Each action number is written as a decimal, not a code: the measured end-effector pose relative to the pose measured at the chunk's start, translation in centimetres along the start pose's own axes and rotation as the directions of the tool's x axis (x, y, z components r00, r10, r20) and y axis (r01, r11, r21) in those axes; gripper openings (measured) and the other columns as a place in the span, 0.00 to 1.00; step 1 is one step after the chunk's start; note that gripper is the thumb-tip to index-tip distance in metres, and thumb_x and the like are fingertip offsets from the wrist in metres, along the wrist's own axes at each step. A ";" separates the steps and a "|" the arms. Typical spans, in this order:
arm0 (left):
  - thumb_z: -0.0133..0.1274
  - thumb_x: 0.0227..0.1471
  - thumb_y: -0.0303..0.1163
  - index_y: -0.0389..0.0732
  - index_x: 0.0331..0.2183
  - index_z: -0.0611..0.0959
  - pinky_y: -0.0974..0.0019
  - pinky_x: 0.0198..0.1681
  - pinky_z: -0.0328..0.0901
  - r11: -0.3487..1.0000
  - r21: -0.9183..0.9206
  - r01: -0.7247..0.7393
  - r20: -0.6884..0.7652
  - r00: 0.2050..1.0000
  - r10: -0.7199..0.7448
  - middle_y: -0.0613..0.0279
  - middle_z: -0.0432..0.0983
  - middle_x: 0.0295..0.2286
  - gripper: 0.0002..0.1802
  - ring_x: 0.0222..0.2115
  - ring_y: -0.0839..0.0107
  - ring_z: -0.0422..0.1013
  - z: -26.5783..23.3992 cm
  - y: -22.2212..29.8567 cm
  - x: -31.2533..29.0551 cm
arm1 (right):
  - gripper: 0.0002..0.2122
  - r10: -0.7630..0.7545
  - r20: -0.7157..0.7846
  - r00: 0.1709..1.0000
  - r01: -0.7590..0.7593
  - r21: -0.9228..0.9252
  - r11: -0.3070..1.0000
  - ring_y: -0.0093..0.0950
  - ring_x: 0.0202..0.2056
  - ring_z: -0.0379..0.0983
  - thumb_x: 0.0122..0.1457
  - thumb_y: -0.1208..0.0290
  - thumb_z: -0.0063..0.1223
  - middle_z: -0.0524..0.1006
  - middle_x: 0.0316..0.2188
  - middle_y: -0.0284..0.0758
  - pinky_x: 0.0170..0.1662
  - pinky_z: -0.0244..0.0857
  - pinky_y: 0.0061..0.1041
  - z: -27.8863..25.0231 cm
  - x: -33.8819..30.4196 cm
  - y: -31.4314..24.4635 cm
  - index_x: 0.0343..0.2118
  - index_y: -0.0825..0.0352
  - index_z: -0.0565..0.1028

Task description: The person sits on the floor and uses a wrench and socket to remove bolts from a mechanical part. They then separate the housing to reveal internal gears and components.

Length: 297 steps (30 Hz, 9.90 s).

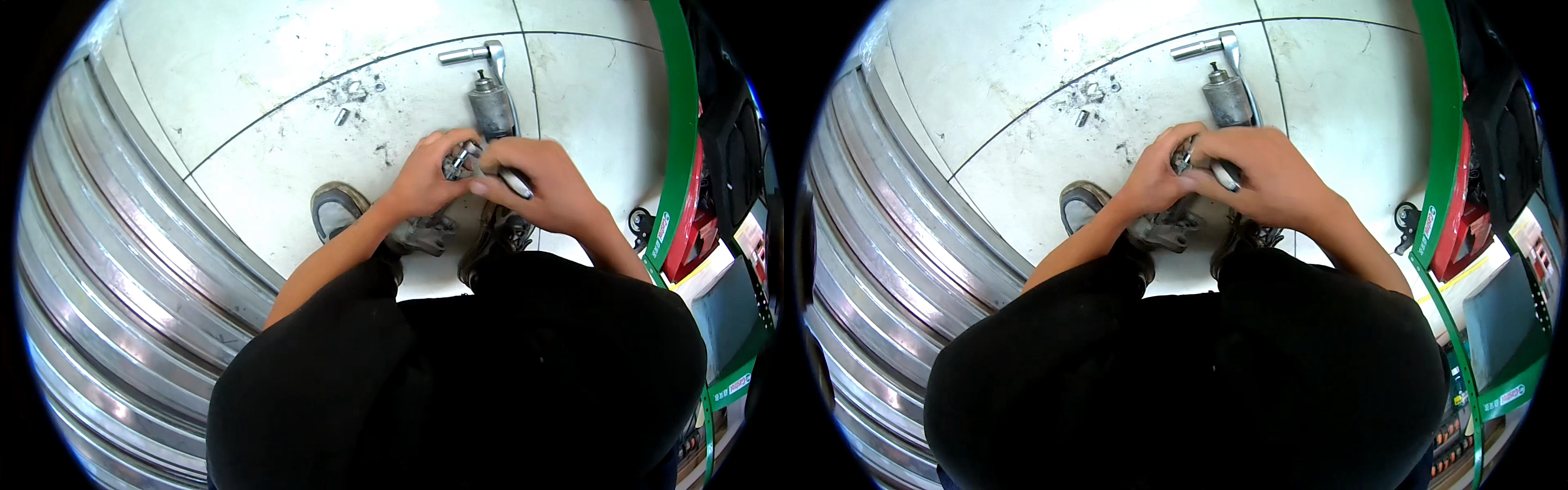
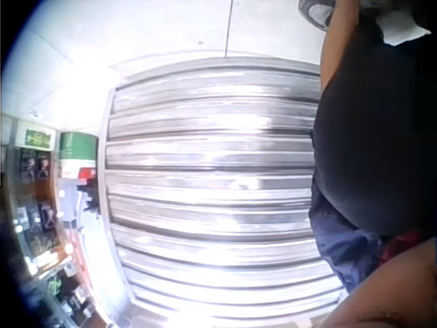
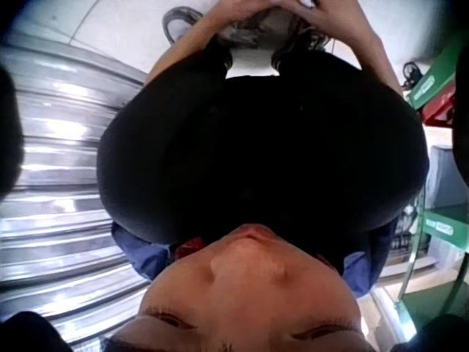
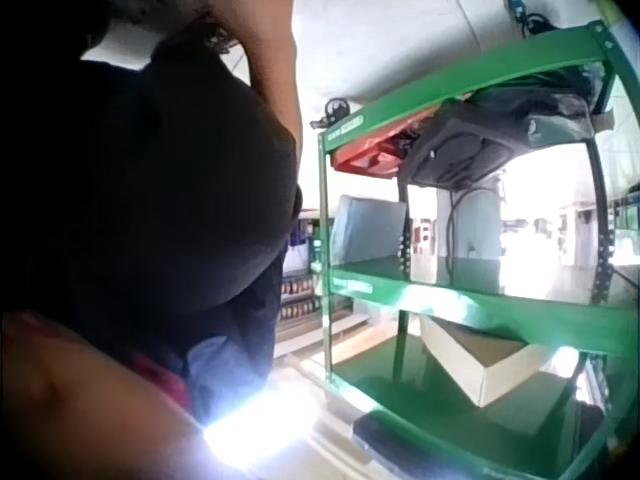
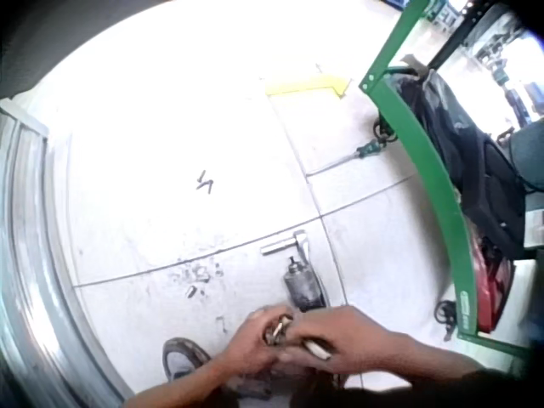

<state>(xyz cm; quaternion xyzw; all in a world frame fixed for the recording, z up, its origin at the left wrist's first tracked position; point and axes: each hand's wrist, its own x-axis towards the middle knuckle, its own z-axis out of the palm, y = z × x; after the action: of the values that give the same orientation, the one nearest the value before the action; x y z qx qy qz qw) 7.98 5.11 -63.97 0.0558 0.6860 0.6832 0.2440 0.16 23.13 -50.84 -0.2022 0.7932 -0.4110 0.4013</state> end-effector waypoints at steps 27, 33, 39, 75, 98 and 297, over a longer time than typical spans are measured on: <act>0.65 0.43 0.29 0.40 0.50 0.76 0.55 0.54 0.61 0.999 -0.034 -0.036 0.021 0.999 0.037 0.54 0.75 0.44 0.31 0.47 0.52 0.69 1.1 -2.2 0.1 | 0.07 -0.084 -0.275 0.958 0.104 0.058 0.993 0.39 0.42 0.76 0.60 0.68 0.57 0.79 0.34 0.39 0.49 0.64 0.39 3.9 4.9 1.5 0.34 0.67 0.78; 0.65 0.42 0.28 0.42 0.50 0.76 0.57 0.55 0.60 0.999 0.017 -0.029 -0.030 0.999 0.030 0.56 0.76 0.43 0.30 0.47 0.54 0.69 0.7 -0.5 0.1 | 0.08 -0.229 -0.284 0.931 0.234 -0.016 0.972 0.39 0.47 0.73 0.55 0.74 0.62 0.77 0.42 0.39 0.52 0.63 0.37 4.4 -0.3 5.0 0.38 0.64 0.77; 0.66 0.42 0.28 0.46 0.51 0.77 0.57 0.53 0.60 0.988 0.149 -0.036 0.066 0.997 0.026 0.58 0.76 0.43 0.31 0.44 0.57 0.69 0.2 0.1 0.2 | 0.22 -0.159 -0.208 0.965 0.156 -0.032 0.987 0.44 0.60 0.59 0.52 0.82 0.61 0.63 0.61 0.40 0.57 0.61 0.38 5.2 -6.5 10.9 0.47 0.48 0.78; 0.67 0.36 0.25 0.32 0.54 0.69 0.56 0.55 0.66 0.772 0.580 -0.260 0.435 0.900 -0.023 0.50 0.68 0.51 0.41 0.52 0.50 0.68 3.2 2.7 0.2 | 0.24 0.417 -0.280 0.865 -0.018 0.812 0.583 0.39 0.41 0.82 0.65 0.74 0.54 0.78 0.42 0.52 0.41 0.80 0.30 2.7 -4.4 9.4 0.55 0.67 0.51; 0.69 0.37 0.29 0.43 0.56 0.72 0.57 0.53 0.68 0.682 0.689 -0.244 0.424 0.899 -0.107 0.56 0.73 0.51 0.42 0.50 0.55 0.71 -5.1 6.1 -0.2 | 0.18 0.362 -0.099 0.927 -0.080 0.890 0.449 0.31 0.41 0.79 0.63 0.78 0.55 0.77 0.41 0.43 0.44 0.74 0.29 7.6 -3.0 7.0 0.52 0.70 0.61; 0.61 0.48 0.23 0.37 0.37 0.79 0.55 0.42 0.66 0.835 0.541 -0.096 0.007 0.994 0.109 0.54 0.74 0.33 0.11 0.38 0.51 0.70 -4.7 4.0 -1.4 | 0.18 -0.153 -0.252 0.955 0.145 -0.049 0.988 0.46 0.25 0.74 0.68 0.59 0.44 0.72 0.20 0.49 0.30 0.67 0.38 7.0 4.3 7.5 0.29 0.71 0.69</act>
<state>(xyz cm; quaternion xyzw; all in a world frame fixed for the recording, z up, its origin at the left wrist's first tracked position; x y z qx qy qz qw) 6.27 0.45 -59.99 0.1506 0.8497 0.4748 0.1730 3.29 21.22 -61.35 -0.2128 0.8269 -0.4506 0.2606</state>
